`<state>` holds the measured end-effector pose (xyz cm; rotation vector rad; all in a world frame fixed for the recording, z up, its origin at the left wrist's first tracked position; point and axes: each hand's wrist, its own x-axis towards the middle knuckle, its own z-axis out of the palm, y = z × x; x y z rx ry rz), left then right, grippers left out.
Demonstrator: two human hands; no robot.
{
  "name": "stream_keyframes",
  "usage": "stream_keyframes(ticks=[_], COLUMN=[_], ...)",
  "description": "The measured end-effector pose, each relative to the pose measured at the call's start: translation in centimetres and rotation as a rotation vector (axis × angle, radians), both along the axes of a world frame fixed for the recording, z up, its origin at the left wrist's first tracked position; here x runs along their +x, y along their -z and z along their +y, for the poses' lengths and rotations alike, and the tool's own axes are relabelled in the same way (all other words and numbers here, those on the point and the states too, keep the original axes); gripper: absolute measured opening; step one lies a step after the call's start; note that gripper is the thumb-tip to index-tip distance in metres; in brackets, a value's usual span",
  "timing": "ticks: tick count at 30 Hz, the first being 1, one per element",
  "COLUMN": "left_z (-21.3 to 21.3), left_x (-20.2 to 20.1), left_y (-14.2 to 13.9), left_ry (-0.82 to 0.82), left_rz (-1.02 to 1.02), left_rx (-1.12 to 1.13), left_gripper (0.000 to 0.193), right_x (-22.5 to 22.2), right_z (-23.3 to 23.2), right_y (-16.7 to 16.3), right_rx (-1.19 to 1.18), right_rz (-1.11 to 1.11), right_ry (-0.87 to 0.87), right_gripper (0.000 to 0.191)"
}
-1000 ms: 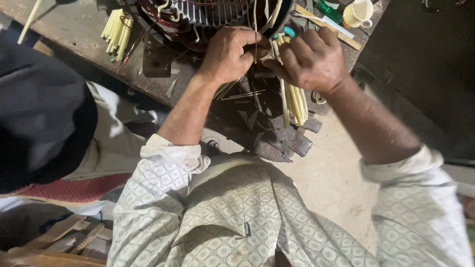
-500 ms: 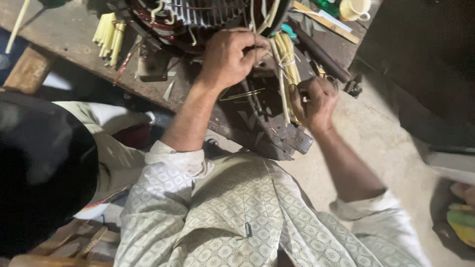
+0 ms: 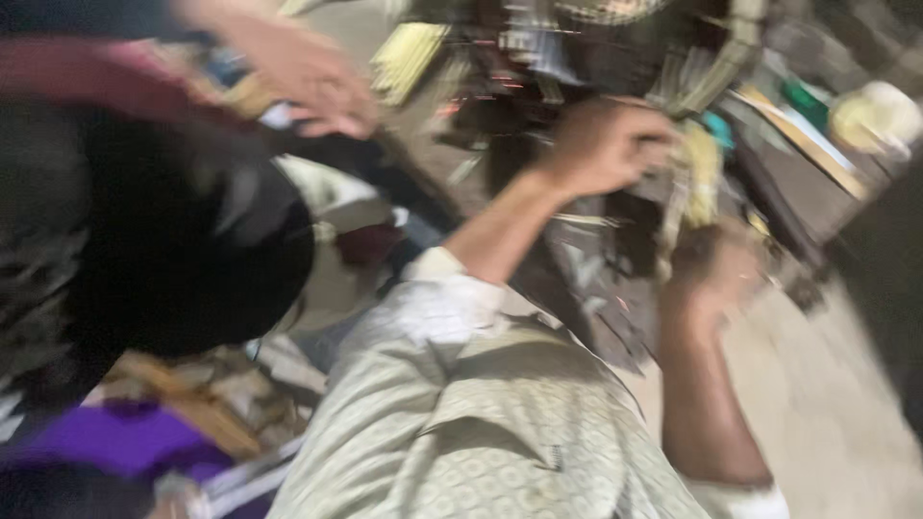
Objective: The person inserts thin wooden sticks into slots of a motor stator to separate copper windings, then uses pliers to trim excess material. The person repeats this process across multiple slots while seated on the floor.
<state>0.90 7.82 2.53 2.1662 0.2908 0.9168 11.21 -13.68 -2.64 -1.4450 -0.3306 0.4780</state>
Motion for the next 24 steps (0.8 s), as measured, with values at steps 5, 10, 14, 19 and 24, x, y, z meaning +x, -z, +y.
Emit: stream_keyframes(ticks=[5, 10, 14, 19, 24], left_z=[0.9, 0.6, -0.3, -1.6, -2.7], left_x=[-0.7, -1.3, -2.1, -3.2, -3.3], left_y=[0.1, -0.8, -2.3, -4.5, -6.0], left_ry=[-0.061, -0.095, -0.091, -0.080, -0.042], left_rz=[0.044, -0.004, -0.045, -0.056, -0.049], left_rx=[0.029, 0.017, 0.039, 0.011, -0.071], left_gripper=[0.019, 0.020, 0.016, 0.017, 0.013], right_x=[0.8, 0.9, 1.7, 5.3, 3.7], right_z=[0.5, 8.0, 9.0, 2.6, 4.0], right_y=[1.2, 0.2, -1.0, -0.8, -2.4], right_rx=[0.153, 0.343, 0.412, 0.410, 0.258], right_rz=[-0.274, -0.202, -0.104, -0.293, -0.944], right_ry=[-0.288, -0.379, -0.354, -0.456, -0.479], right_gripper=[0.033, 0.024, 0.029, 0.028, 0.025])
